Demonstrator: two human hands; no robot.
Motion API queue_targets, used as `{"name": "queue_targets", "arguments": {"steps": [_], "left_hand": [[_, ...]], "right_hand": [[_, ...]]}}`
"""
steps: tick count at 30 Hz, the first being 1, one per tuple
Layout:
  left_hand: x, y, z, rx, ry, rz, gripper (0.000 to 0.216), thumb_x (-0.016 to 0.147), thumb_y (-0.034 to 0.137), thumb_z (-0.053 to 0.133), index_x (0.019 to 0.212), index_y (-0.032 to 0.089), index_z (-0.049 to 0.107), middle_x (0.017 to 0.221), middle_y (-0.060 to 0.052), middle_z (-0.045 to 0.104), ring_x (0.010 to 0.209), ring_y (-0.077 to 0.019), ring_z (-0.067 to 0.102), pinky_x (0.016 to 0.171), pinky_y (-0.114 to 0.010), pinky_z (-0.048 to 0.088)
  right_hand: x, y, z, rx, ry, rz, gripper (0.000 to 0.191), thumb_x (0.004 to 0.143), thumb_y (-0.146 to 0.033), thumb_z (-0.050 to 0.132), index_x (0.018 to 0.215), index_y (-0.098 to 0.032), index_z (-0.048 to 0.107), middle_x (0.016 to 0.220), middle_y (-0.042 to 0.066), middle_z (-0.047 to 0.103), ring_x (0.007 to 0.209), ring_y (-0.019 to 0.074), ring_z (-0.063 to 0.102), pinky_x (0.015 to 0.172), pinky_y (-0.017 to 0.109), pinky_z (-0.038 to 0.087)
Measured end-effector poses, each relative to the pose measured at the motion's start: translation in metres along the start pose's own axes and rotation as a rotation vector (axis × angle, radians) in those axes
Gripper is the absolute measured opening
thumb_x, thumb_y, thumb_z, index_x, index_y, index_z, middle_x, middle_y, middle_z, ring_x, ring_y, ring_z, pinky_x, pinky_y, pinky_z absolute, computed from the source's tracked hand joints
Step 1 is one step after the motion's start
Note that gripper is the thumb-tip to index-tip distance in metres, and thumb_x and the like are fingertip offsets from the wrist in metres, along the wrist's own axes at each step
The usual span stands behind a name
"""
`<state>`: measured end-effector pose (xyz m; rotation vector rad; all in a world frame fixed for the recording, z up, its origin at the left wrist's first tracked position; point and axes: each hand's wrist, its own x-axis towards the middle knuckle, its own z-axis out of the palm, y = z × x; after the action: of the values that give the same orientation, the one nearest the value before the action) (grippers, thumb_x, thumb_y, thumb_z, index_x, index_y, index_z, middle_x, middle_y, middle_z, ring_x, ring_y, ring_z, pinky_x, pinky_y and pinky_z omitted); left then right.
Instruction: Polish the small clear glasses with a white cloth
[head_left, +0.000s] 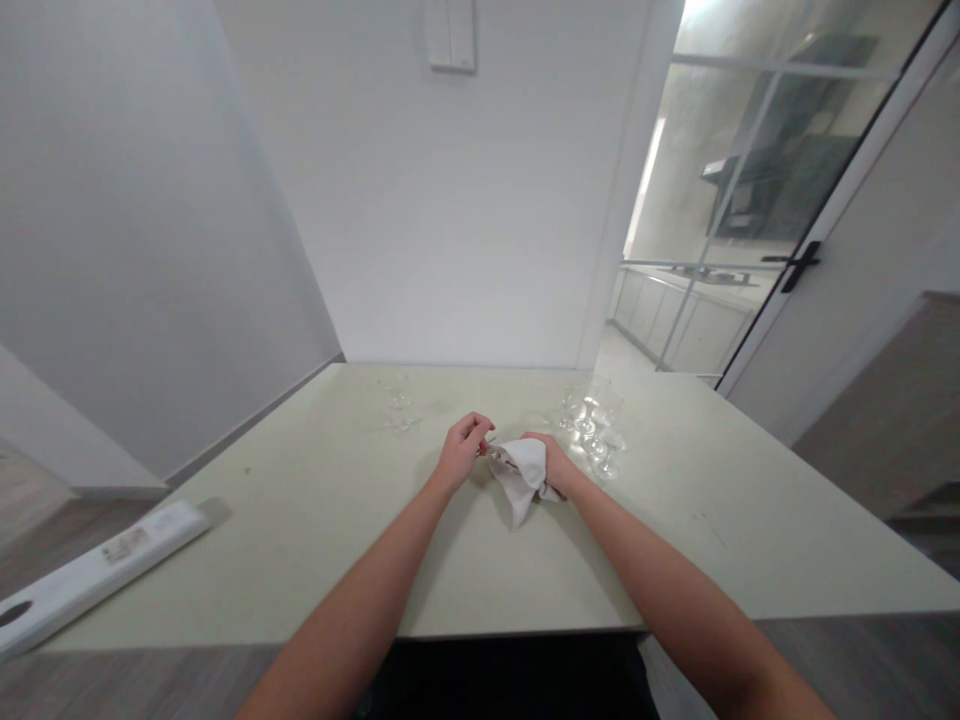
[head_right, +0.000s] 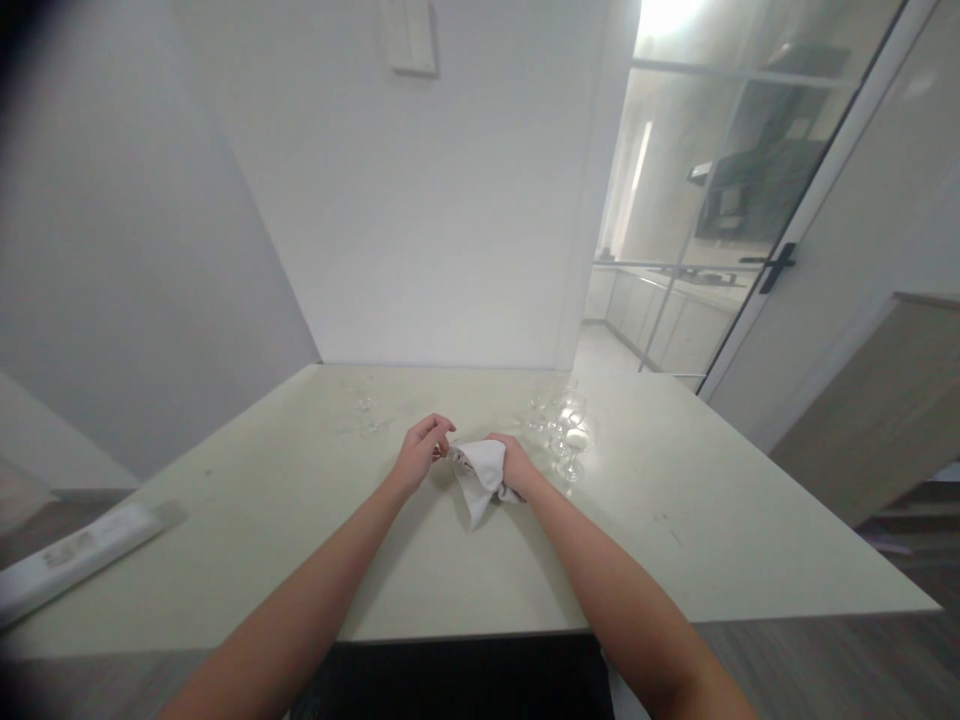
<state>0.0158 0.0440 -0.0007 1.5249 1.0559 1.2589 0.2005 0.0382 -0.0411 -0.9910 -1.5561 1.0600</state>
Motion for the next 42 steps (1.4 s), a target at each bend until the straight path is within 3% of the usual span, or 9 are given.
{"name": "queue_targets", "arguments": {"steps": [5,10,16,22,27,30,36,39,42], "left_hand": [[0.001,-0.002,-0.003,-0.024,-0.008,0.034,0.028,0.079,0.045,0.056,0.077,0.018,0.060,0.056,0.003,0.051,0.050,-0.0101,0.047,0.048,-0.020,0.036],[0.004,-0.005,-0.001,-0.025,0.043,0.015,0.029,0.079,0.046,0.056,0.075,0.018,0.059,0.052,0.004,0.049,0.049,-0.0100,0.047,0.048,-0.020,0.037],[0.009,-0.010,-0.004,-0.076,0.080,-0.032,0.035,0.078,0.052,0.055,0.070,0.017,0.058,0.047,0.005,0.047,0.043,-0.0092,0.044,0.045,-0.020,0.035],[0.008,-0.010,-0.005,-0.090,0.070,-0.053,0.037,0.078,0.053,0.056,0.072,0.017,0.058,0.044,0.006,0.046,0.039,-0.0085,0.042,0.043,-0.020,0.033],[0.009,-0.009,-0.004,-0.074,0.066,-0.053,0.036,0.078,0.052,0.057,0.071,0.017,0.059,0.045,0.005,0.047,0.040,-0.0084,0.043,0.044,-0.019,0.034],[0.010,-0.009,-0.005,-0.104,0.088,-0.070,0.035,0.078,0.051,0.057,0.072,0.017,0.059,0.044,0.004,0.049,0.041,-0.0091,0.044,0.043,-0.019,0.033],[0.014,-0.008,-0.005,-0.329,0.167,-0.122,0.033,0.080,0.048,0.049,0.074,0.017,0.059,0.045,0.002,0.051,0.040,-0.0096,0.043,0.039,-0.019,0.026],[0.017,-0.011,-0.006,-0.416,0.266,-0.134,0.032,0.080,0.047,0.049,0.075,0.017,0.058,0.047,0.002,0.051,0.040,-0.0092,0.044,0.040,-0.019,0.028],[0.018,-0.015,-0.006,-0.442,0.297,-0.138,0.029,0.081,0.045,0.049,0.074,0.018,0.056,0.050,0.003,0.050,0.042,-0.0088,0.043,0.042,-0.019,0.030]], "right_hand": [[-0.004,-0.002,0.002,0.005,0.023,0.007,0.013,0.066,-0.028,0.065,0.063,-0.018,0.057,0.058,-0.004,0.055,0.057,0.0115,0.045,0.057,0.024,0.034],[-0.007,-0.006,0.002,0.050,-0.068,-0.026,0.005,0.065,-0.019,0.061,0.069,-0.017,0.059,0.063,-0.004,0.057,0.062,0.0119,0.048,0.061,0.024,0.037],[-0.008,-0.013,0.004,0.158,-0.216,-0.043,0.033,0.067,-0.018,0.065,0.099,-0.018,0.063,0.090,0.001,0.065,0.080,0.0141,0.056,0.075,0.025,0.043],[-0.006,-0.014,0.004,0.076,-0.268,-0.044,0.038,0.069,-0.022,0.068,0.106,-0.018,0.062,0.098,0.002,0.066,0.085,0.0152,0.058,0.080,0.027,0.043],[-0.008,-0.008,0.008,0.168,-0.155,0.045,0.016,0.070,-0.025,0.065,0.083,-0.017,0.063,0.074,-0.002,0.063,0.067,0.0119,0.053,0.065,0.024,0.039],[-0.009,-0.009,0.014,0.260,-0.071,0.078,0.007,0.068,-0.021,0.063,0.074,-0.017,0.063,0.068,-0.002,0.063,0.068,0.0136,0.053,0.065,0.025,0.040],[-0.006,-0.027,0.023,0.590,0.114,0.218,0.024,0.062,-0.034,0.066,0.081,-0.020,0.067,0.078,0.003,0.071,0.079,0.0218,0.064,0.074,0.032,0.050],[-0.007,-0.033,0.019,0.738,0.087,0.283,0.031,0.067,-0.046,0.060,0.083,-0.019,0.066,0.078,0.006,0.072,0.081,0.0241,0.067,0.075,0.036,0.052],[-0.009,-0.033,0.016,0.723,0.114,0.318,0.031,0.064,-0.039,0.068,0.087,-0.019,0.064,0.073,0.004,0.071,0.070,0.0215,0.067,0.068,0.033,0.053]]}}
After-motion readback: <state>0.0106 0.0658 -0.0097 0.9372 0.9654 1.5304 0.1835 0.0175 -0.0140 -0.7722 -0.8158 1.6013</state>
